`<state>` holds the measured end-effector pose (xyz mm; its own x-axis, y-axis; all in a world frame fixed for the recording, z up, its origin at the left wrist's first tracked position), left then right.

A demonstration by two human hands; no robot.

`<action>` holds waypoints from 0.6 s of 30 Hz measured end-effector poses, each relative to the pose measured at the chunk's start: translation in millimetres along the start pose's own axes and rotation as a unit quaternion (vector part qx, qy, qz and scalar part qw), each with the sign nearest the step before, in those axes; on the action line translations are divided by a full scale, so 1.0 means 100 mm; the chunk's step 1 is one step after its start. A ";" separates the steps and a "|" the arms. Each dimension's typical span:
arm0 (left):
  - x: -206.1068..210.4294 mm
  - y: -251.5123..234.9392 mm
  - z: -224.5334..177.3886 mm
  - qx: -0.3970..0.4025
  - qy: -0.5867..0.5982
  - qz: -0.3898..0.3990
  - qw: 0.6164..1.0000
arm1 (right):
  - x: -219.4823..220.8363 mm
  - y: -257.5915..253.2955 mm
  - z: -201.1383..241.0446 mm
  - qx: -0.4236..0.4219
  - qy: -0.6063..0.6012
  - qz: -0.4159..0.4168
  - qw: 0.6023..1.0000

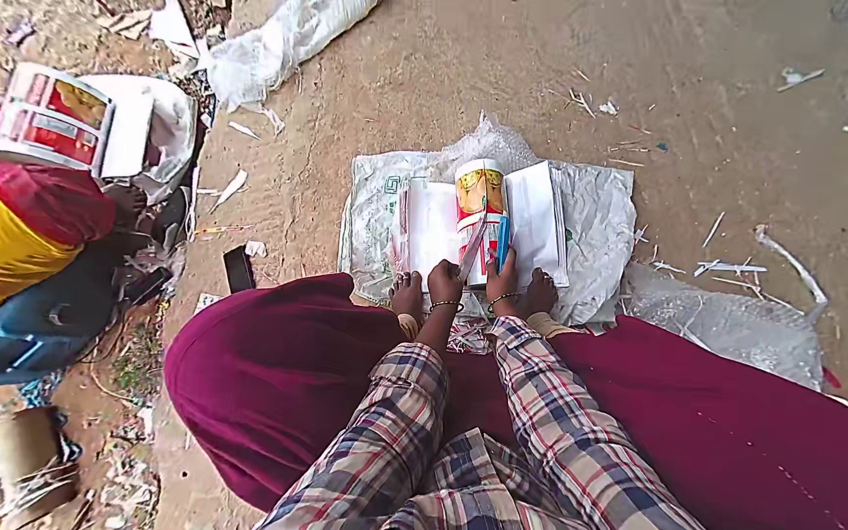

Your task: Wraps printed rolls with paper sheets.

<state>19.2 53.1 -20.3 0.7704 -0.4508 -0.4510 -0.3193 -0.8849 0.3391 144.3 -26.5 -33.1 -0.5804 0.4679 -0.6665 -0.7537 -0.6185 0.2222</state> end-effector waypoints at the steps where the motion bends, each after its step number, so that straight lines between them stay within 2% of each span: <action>1: -0.01 0.00 -0.01 -0.007 0.004 0.004 1.000 | -0.07 -0.04 0.07 0.013 0.004 -0.011 1.000; 4: 0.03 0.00 0.02 0.002 0.026 0.018 0.999 | -0.21 -0.19 0.21 0.030 0.025 -0.019 0.999; 7: 0.12 -0.05 0.02 0.026 0.042 0.044 0.998 | -0.21 -0.76 0.29 0.021 0.062 -0.016 0.998; 11: 0.19 -0.08 0.03 0.064 0.032 0.070 0.995 | -0.20 -1.39 0.61 -0.009 0.145 0.032 0.989; 16: 0.23 -0.08 0.06 0.116 -0.004 0.083 0.990 | -0.13 -1.86 0.91 -0.025 0.236 0.076 0.969; 18: 0.08 -0.03 -0.09 0.073 -0.057 0.117 0.989 | -0.07 -1.93 0.90 -0.025 0.246 0.091 0.965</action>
<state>31.6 53.5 -17.8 0.6018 -0.6484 -0.4663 -0.5641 -0.7584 0.3265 266.5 146.5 -6.9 -0.4764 -0.0001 -0.8792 -0.6295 -0.6982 0.3411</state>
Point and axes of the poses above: each hand's wrist, its own y-axis away from the middle knuckle, its own x-axis out of the palm, z = x × y, the point moved 6 cm from there along -y, towards the middle knuckle, and after that the axes turned 12 degrees about y, right-handed, at the moved point
